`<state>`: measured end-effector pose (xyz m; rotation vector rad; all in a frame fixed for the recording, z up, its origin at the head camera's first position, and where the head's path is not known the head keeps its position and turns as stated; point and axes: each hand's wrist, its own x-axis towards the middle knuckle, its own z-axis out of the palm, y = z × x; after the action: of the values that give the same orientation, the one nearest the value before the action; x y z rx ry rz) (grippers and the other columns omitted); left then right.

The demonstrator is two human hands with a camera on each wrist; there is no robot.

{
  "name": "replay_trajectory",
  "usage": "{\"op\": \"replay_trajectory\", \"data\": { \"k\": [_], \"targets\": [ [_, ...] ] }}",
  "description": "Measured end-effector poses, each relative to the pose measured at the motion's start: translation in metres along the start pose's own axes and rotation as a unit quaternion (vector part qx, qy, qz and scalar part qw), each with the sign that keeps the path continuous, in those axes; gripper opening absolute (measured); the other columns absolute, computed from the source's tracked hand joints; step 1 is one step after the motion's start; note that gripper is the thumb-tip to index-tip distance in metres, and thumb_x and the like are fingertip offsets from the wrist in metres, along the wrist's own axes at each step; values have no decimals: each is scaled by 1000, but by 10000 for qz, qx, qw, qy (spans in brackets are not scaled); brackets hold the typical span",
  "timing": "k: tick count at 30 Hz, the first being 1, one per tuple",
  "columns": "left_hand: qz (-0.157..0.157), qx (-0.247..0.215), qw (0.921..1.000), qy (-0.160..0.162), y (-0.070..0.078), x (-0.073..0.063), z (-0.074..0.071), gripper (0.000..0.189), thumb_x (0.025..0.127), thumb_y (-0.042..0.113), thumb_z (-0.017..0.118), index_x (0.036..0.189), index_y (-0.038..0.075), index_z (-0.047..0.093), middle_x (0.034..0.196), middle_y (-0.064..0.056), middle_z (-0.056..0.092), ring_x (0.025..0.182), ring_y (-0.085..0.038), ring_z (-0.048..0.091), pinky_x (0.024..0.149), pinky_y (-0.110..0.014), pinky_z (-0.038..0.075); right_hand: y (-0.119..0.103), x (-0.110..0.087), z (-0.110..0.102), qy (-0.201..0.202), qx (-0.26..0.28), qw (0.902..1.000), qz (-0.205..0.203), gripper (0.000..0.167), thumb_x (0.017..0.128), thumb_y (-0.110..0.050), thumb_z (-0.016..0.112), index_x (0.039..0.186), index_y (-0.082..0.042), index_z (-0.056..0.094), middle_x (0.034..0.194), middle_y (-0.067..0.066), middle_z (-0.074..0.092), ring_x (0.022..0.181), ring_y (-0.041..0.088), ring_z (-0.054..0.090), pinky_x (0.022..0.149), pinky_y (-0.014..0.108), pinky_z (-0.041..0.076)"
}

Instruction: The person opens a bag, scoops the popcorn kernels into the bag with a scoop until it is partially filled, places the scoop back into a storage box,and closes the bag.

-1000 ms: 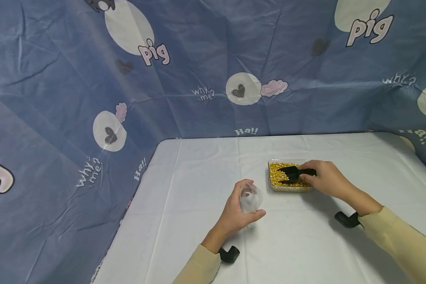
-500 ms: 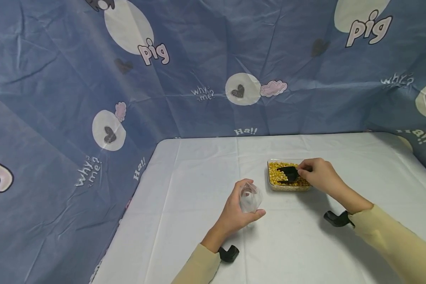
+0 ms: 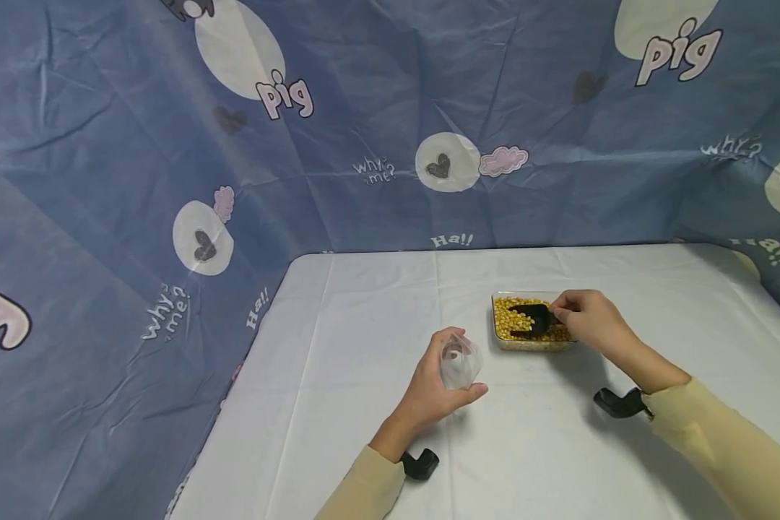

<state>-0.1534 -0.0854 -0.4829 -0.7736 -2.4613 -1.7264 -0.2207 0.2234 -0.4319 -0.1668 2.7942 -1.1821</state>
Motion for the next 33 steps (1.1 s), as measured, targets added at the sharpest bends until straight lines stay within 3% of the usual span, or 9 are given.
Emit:
{"op": "replay_trajectory", "data": {
  "k": [5, 11, 15, 25, 29, 33],
  "targets": [
    [-83, 20, 10000, 3, 0, 0, 0, 83, 81, 38, 83, 149, 31, 35, 131, 10, 53, 120, -12, 53, 98, -41, 45, 2, -1, -2, -64, 475, 9983, 339, 24, 106, -16, 52, 114, 1, 67, 114, 20, 62, 86, 28, 52, 68, 39, 43],
    [-15, 84, 10000, -5, -1, 1, 0, 83, 82, 37, 83, 149, 28, 35, 132, 8, 53, 121, -14, 53, 98, -42, 45, 6, -4, -3, -150, 1065, 9917, 701, 26, 106, -16, 50, 121, 2, 63, 108, 15, 60, 85, 28, 49, 67, 41, 43],
    [73, 57, 10000, 7, -2, 1, -2, 81, 84, 34, 82, 149, 28, 34, 131, 5, 53, 122, -16, 53, 101, -41, 44, 9, -6, -3, -172, 1335, 9882, 724, 28, 106, -17, 50, 124, 2, 61, 115, 16, 60, 86, 26, 48, 67, 41, 44],
    [-123, -162, 9998, 78, 0, 3, -4, 80, 85, 33, 81, 149, 31, 33, 139, 7, 49, 127, -17, 50, 104, -48, 41, 16, -14, -8, -16, 1409, 9871, 762, 31, 106, -20, 52, 125, 2, 62, 108, 13, 60, 87, 25, 50, 68, 38, 47],
    [-213, -344, 9991, 143, 2, 3, -6, 81, 84, 26, 83, 149, 29, 34, 136, 5, 50, 128, -18, 49, 107, -49, 38, 13, -14, -10, -14, 1429, 9874, 687, 31, 106, -20, 52, 125, 3, 62, 112, 15, 61, 89, 25, 51, 69, 38, 48],
    [-215, -330, 9990, 219, 2, 5, -9, 81, 84, 29, 83, 149, 28, 35, 139, 4, 49, 129, -18, 49, 105, -51, 39, 10, -16, -13, 26, 1377, 9886, 613, 30, 106, -19, 52, 124, 3, 63, 112, 16, 61, 89, 26, 51, 69, 38, 49]
  ]
}}
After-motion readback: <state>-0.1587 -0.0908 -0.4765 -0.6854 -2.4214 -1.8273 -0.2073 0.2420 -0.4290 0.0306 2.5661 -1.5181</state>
